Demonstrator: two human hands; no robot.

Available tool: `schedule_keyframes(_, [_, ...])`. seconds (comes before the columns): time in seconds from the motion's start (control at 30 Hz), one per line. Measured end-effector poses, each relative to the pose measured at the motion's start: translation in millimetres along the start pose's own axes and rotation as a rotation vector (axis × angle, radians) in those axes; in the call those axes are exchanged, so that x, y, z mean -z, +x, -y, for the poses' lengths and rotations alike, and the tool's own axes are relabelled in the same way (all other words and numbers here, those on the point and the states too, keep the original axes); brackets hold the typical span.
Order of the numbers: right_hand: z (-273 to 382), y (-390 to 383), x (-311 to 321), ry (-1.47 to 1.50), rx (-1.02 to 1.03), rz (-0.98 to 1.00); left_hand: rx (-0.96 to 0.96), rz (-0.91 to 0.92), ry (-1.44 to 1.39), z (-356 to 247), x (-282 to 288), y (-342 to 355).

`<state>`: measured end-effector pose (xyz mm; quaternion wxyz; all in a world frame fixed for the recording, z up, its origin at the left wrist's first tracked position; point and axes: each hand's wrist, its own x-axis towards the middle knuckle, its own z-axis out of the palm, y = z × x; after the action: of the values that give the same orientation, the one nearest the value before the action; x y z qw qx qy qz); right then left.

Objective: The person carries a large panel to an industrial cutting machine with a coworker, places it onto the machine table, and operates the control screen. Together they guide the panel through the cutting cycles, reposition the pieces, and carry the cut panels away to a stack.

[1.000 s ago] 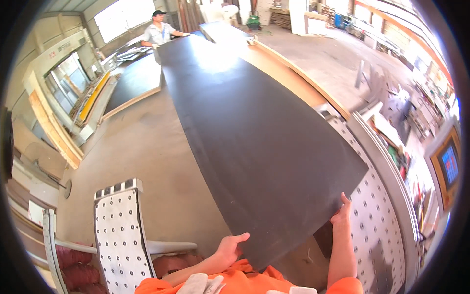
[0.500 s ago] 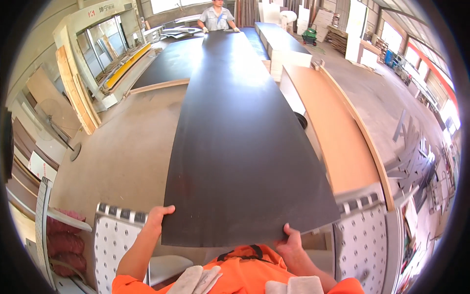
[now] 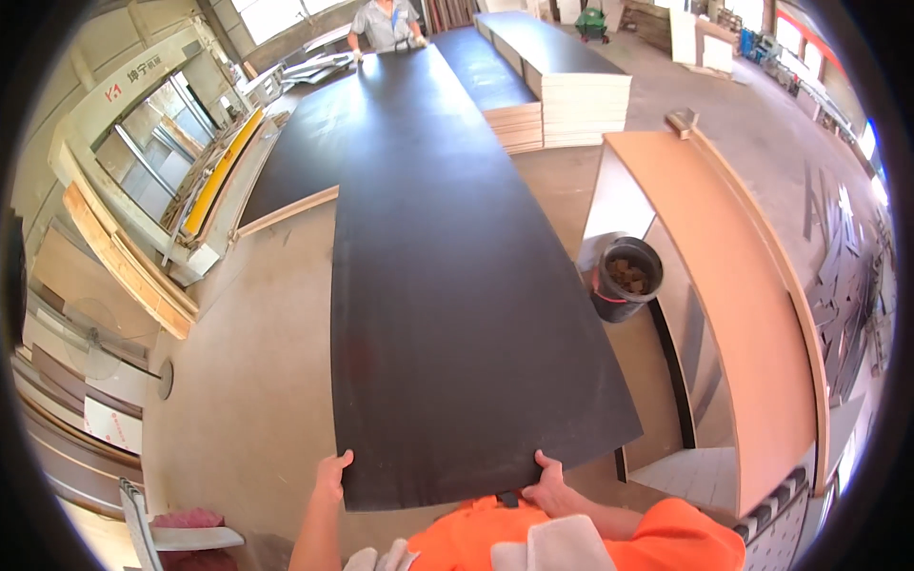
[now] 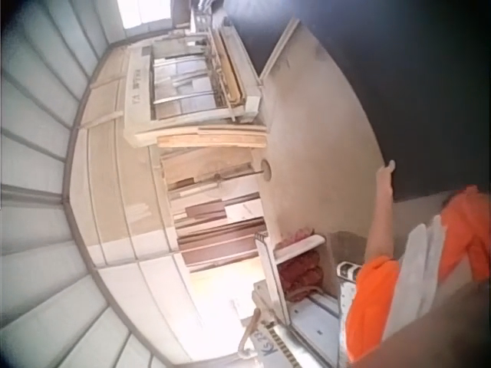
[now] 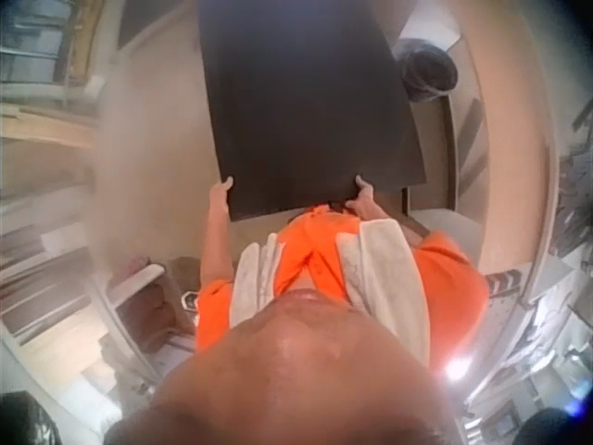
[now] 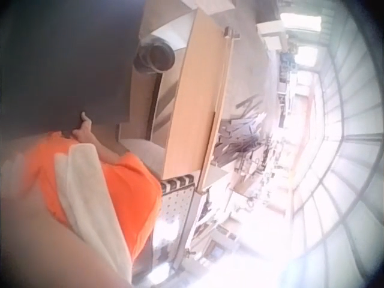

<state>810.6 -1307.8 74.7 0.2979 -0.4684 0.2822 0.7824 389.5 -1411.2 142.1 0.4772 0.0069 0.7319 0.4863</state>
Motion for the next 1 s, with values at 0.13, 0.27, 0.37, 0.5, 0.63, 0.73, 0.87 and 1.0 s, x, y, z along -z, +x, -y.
schedule_keyframes(0.13, [54, 55, -118, 0.006, 0.085, -0.03, -0.154, -0.327, 0.655, -58, -86, 90])
schedule_keyframes(0.27, [130, 85, -245, -0.046, 0.115, -0.068, -0.177, -0.45, 0.759, -140, -187, 164])
schedule_keyframes(0.37, [183, 118, -331, -0.056, 0.109, -0.129, -0.113, -0.504, 0.817, -192, -246, 239])
schedule_keyframes(0.5, [255, 178, -438, -0.047, 0.117, -0.051, -0.087, -0.438, 0.82, -257, -311, 360])
schedule_keyframes(0.63, [331, 256, -534, -0.066, 0.17, -0.011, -0.118, -0.431, 0.828, -347, -403, 444])
schedule_keyframes(0.73, [373, 279, -641, -0.077, 0.131, -0.119, -0.05, -0.488, 0.888, -433, -465, 494])
schedule_keyframes(0.87, [432, 344, -751, -0.223, 0.136, -0.237, -0.124, -0.52, 0.892, -500, -521, 586])
schedule_keyframes(1.0, [484, 437, -825, 0.018, 0.077, -0.061, -0.096, -0.526, 1.0, -566, -595, 692])
